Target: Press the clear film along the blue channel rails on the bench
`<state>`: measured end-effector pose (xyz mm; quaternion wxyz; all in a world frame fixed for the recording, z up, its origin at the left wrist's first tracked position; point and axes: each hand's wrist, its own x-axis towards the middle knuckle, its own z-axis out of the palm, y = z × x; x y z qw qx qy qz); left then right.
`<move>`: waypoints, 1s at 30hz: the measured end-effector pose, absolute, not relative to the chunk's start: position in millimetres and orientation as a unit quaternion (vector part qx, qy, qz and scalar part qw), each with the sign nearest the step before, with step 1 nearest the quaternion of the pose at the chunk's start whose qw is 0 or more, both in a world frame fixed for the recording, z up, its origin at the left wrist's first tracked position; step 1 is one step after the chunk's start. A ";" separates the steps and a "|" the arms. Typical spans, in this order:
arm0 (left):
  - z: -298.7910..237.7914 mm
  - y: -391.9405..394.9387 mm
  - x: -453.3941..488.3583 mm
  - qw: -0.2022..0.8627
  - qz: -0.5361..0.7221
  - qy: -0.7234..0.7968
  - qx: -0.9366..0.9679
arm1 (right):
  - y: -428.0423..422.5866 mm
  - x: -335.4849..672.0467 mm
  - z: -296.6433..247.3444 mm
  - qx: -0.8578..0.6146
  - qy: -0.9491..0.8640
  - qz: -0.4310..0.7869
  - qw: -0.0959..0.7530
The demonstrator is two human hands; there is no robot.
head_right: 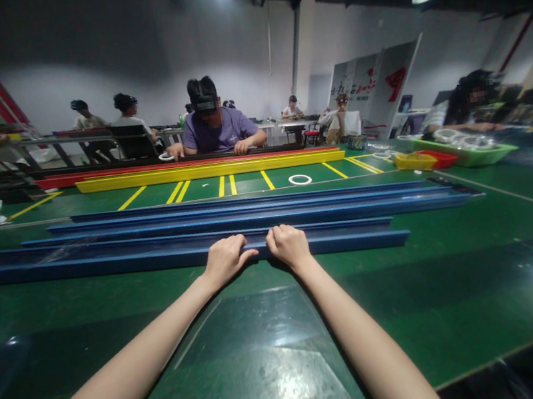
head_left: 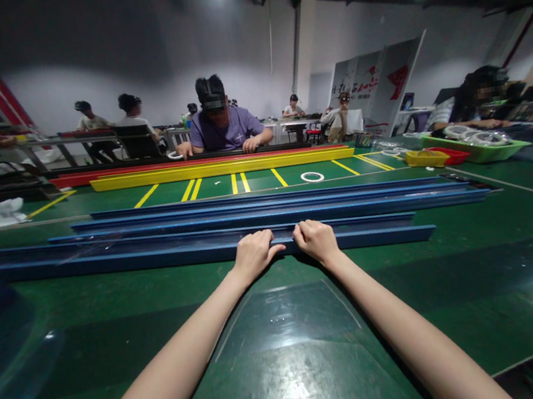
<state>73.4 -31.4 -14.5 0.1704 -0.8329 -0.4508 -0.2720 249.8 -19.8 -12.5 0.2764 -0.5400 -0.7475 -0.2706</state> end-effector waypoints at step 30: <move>-13.1 -31.8 73.6 0.181 -0.267 -0.452 -0.832 | -23.0 248.6 -6.4 -0.570 -0.760 -0.229 0.215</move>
